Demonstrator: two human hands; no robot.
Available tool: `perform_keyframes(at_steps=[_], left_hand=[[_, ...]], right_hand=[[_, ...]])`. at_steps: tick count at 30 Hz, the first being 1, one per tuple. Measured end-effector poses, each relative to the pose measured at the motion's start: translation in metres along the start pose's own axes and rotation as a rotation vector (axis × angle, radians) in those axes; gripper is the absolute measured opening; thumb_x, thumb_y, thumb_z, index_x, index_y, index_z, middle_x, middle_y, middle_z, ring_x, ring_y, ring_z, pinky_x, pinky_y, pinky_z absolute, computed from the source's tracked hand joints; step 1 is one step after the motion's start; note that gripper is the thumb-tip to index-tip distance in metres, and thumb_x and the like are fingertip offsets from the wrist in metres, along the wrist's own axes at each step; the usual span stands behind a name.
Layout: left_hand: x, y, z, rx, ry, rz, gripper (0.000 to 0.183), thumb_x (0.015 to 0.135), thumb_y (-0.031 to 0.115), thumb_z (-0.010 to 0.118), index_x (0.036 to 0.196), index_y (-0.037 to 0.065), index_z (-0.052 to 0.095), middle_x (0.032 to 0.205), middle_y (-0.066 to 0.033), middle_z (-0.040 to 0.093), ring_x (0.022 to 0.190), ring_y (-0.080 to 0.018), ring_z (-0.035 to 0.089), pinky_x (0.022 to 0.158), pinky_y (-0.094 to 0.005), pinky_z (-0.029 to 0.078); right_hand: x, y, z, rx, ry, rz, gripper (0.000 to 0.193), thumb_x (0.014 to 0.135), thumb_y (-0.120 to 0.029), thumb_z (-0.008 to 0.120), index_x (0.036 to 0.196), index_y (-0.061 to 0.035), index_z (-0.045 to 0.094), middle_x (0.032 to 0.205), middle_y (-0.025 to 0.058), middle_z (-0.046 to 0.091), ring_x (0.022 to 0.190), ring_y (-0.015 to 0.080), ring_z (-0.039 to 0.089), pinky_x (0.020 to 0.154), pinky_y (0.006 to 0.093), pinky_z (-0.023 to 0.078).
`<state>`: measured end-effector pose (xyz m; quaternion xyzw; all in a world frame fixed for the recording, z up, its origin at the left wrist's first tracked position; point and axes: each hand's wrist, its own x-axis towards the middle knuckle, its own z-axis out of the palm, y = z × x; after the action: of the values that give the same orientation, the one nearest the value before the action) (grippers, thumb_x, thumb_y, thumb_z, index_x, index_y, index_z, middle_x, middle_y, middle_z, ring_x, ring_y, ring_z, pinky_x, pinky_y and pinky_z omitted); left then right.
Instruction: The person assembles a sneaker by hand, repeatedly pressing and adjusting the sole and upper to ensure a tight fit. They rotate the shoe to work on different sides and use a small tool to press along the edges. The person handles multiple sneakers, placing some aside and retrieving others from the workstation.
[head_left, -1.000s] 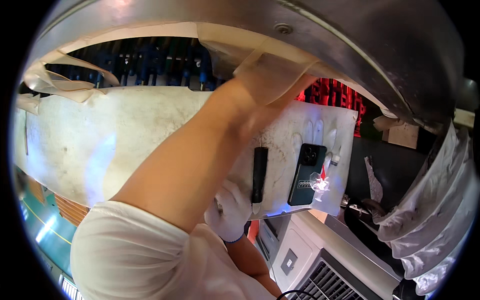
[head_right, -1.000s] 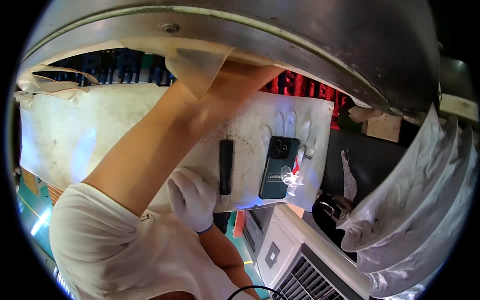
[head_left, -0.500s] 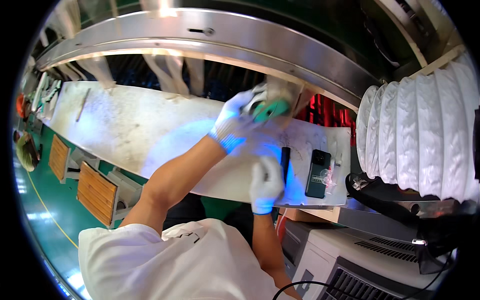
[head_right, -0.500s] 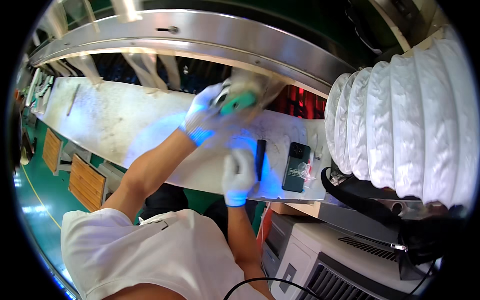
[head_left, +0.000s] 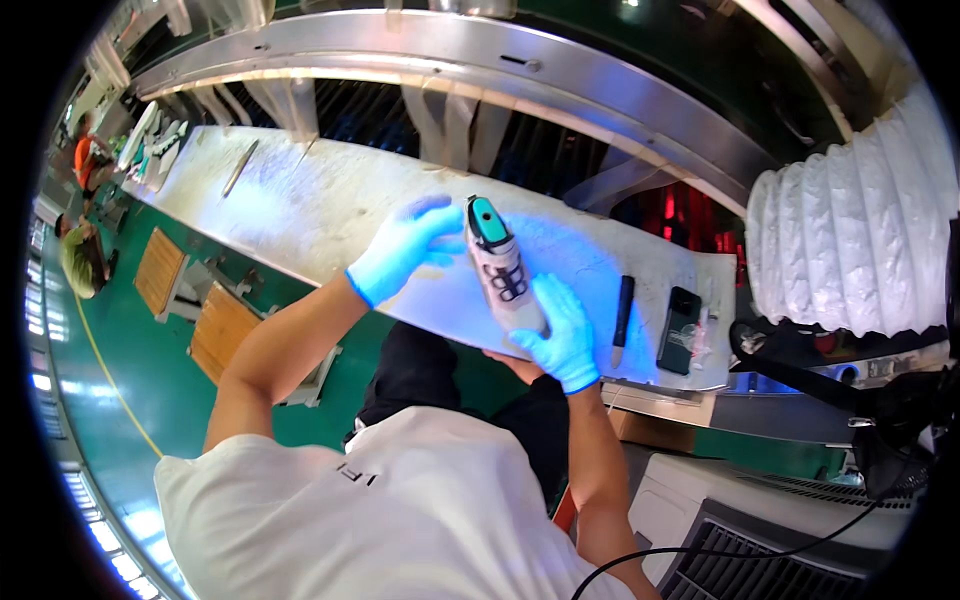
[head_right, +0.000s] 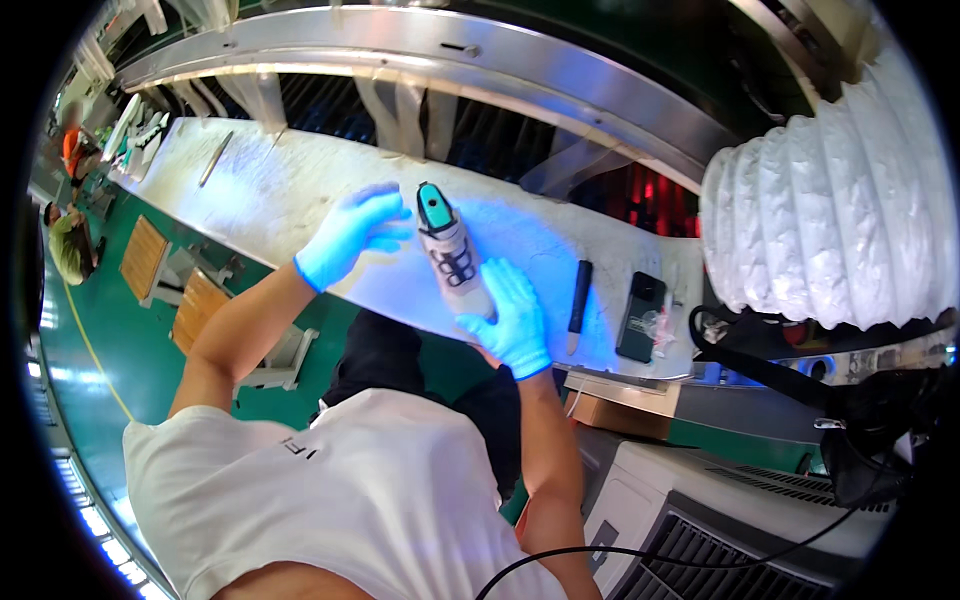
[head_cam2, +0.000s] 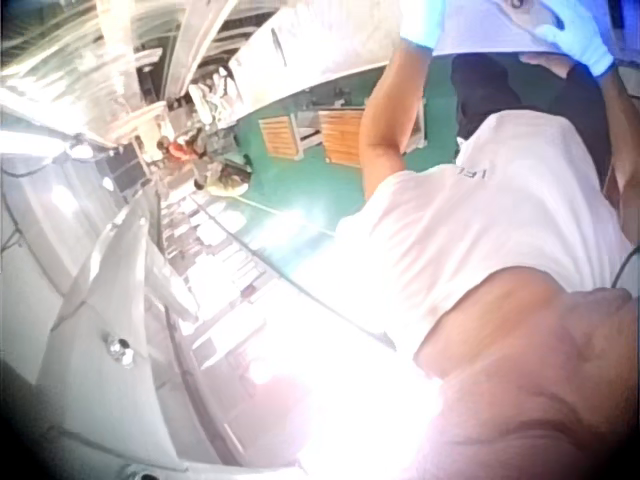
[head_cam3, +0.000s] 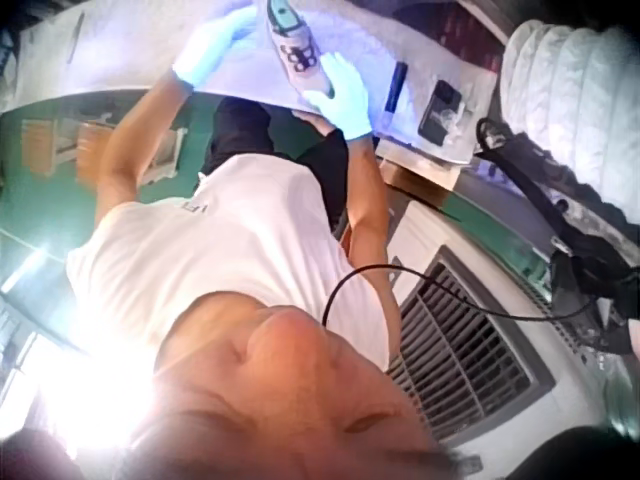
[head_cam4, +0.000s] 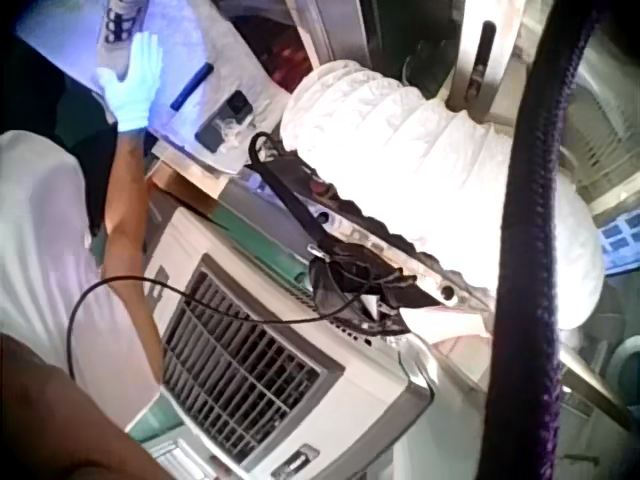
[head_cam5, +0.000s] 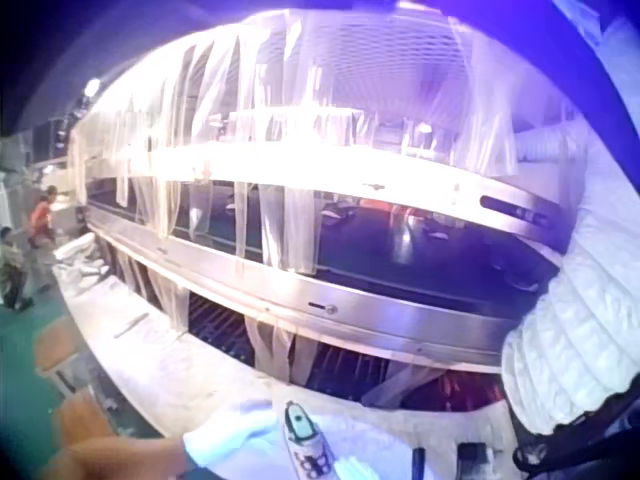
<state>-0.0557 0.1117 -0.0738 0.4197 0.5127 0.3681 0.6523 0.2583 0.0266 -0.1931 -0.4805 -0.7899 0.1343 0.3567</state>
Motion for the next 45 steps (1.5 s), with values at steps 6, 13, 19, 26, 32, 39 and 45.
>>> perform_keyframes(at_steps=[6, 13, 19, 26, 32, 39, 45], left_hand=[[0.025, 0.113, 0.135, 0.683, -0.194, 1.031, 0.047, 0.097, 0.022, 0.086, 0.139, 0.003, 0.075, 0.129, -0.0193, 0.08, 0.118, -0.0334, 0.079, 0.103, -0.0425, 0.063], [0.139, 0.238, 0.347, 0.906, -0.186, 1.323, 0.04, 0.091, 0.028, 0.072, 0.121, 0.002, 0.08, 0.113, -0.0236, 0.081, 0.11, -0.0436, 0.077, 0.099, -0.0516, 0.061], [0.287, 0.238, 0.493, 1.074, -0.305, 1.291, 0.029, 0.1, 0.022, 0.07, 0.118, 0.004, 0.084, 0.123, -0.0244, 0.081, 0.112, -0.0413, 0.08, 0.095, -0.0496, 0.064], [0.359, 0.221, 0.431, 0.541, -0.537, 1.338, 0.038, 0.114, 0.033, 0.059, 0.134, 0.006, 0.076, 0.132, -0.017, 0.079, 0.117, -0.0322, 0.076, 0.103, -0.042, 0.06], [0.115, 0.176, 0.32, 0.942, -0.087, 1.88, 0.014, 0.094, 0.014, 0.074, 0.108, 0.01, 0.077, 0.099, -0.0122, 0.076, 0.093, -0.0377, 0.071, 0.078, -0.0513, 0.06], [-0.023, 0.019, 0.168, 1.141, -0.319, 1.678, 0.034, 0.08, 0.012, 0.089, 0.111, 0.004, 0.077, 0.104, -0.0098, 0.078, 0.085, -0.0282, 0.076, 0.072, -0.0429, 0.062], [-0.055, -0.074, 0.128, 1.003, -0.093, 1.021, 0.07, 0.084, 0.017, 0.091, 0.147, 0.003, 0.065, 0.149, -0.0224, 0.065, 0.137, -0.0454, 0.065, 0.115, -0.0528, 0.055]], right_hand=[[-0.023, 0.018, 0.006, 0.1, 0.356, 0.309, 0.067, 0.097, -0.043, 0.088, 0.145, -0.0002, 0.071, 0.133, 0.0211, 0.078, 0.12, 0.0419, 0.075, 0.105, 0.0509, 0.059], [-0.008, 0.005, 0.013, 0.046, 0.358, 0.4, 0.058, 0.097, -0.025, 0.088, 0.143, 0.0049, 0.071, 0.13, 0.0229, 0.079, 0.118, 0.0386, 0.076, 0.105, 0.0469, 0.059], [-0.022, 0.017, 0.041, 0.125, 0.403, 0.412, 0.05, 0.099, -0.03, 0.084, 0.137, 0.0005, 0.073, 0.119, 0.0228, 0.078, 0.11, 0.0425, 0.074, 0.096, 0.0529, 0.06], [-0.002, 0.004, 0.018, -0.029, 0.457, 0.254, 0.043, 0.099, -0.028, 0.082, 0.135, -0.0046, 0.075, 0.116, 0.0193, 0.079, 0.108, 0.0396, 0.075, 0.096, 0.0501, 0.059], [-0.01, 0.021, 0.012, 0.073, 0.632, 0.303, 0.034, 0.094, -0.025, 0.089, 0.123, -0.0096, 0.078, 0.109, 0.0159, 0.079, 0.1, 0.0382, 0.076, 0.087, 0.0504, 0.059], [-0.014, 0.022, -0.001, 0.852, 0.681, 0.457, 0.048, 0.115, -0.036, 0.061, 0.146, -0.0004, 0.067, 0.145, 0.017, 0.07, 0.13, 0.0293, 0.069, 0.111, 0.0431, 0.056], [-0.014, 0.024, -0.007, 0.735, 0.557, 0.465, 0.063, 0.105, -0.017, 0.075, 0.16, 0.0054, 0.056, 0.157, 0.0203, 0.065, 0.143, 0.0297, 0.063, 0.123, 0.0418, 0.048]])
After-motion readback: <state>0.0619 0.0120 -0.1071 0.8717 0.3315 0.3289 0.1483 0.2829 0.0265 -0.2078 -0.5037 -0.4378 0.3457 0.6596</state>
